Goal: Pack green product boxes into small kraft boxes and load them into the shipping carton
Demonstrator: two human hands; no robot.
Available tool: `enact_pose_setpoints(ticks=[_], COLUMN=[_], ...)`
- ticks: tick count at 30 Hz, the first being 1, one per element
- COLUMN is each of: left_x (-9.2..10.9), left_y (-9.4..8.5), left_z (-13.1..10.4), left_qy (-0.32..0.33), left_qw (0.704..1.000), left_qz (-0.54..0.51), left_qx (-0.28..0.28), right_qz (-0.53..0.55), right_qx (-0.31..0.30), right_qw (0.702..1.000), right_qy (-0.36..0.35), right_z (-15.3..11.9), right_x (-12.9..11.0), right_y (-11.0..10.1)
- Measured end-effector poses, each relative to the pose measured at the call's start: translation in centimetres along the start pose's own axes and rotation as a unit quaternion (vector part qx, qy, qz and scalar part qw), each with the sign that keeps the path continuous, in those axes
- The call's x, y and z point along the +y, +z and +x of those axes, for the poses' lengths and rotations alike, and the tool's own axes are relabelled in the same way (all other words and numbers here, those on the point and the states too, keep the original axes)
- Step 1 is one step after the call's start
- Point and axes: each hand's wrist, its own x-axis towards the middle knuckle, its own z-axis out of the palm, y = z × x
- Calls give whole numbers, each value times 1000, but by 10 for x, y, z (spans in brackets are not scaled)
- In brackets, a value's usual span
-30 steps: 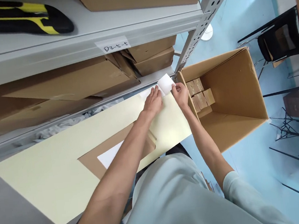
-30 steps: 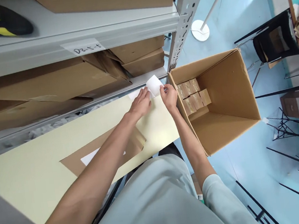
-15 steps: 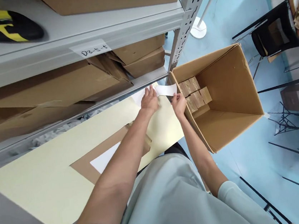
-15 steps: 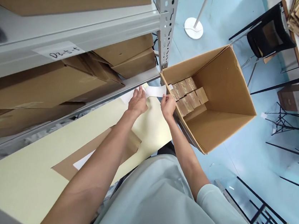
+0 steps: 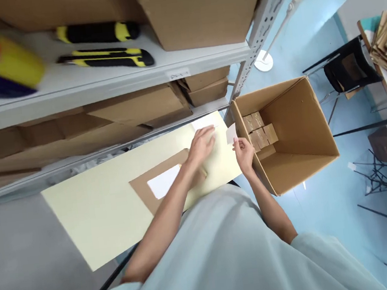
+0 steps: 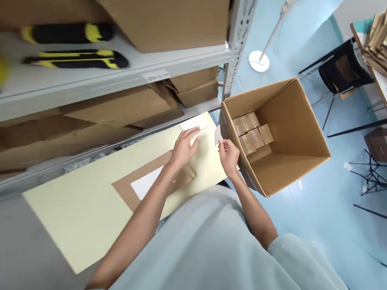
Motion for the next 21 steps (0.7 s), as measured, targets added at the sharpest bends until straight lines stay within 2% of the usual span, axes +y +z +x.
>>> enact_pose_setpoints(ticks=[4,7,10,12,15,21], left_x=[31,43,52,56,61,66], left_y=[-43,-66,-84,-93,-97,-85], left_z=[-98,-157,-203,-228,-257,-288], left_qy=[-83,-148,-172,-178,-179,-197], left_qw=[980,937,888,860,827,790], left_qz=[-137,-269,-374,-418,-442,-433], left_qx=[114,169,206,234,296,387], right_qz=[21,29,37,35,30,-11], right_qx=[-117,-202,-280,-317,-336,-356], right_qw=[991,972,942,918,886,827], right_qy=[-61,-118,-183,-235,-318,-436], right_z=[-37,-59,-76,-86,-104,-129], right_x=[-35,-57,-77,-89,-104,-109], right_y=[6,15,26,33,40,45])
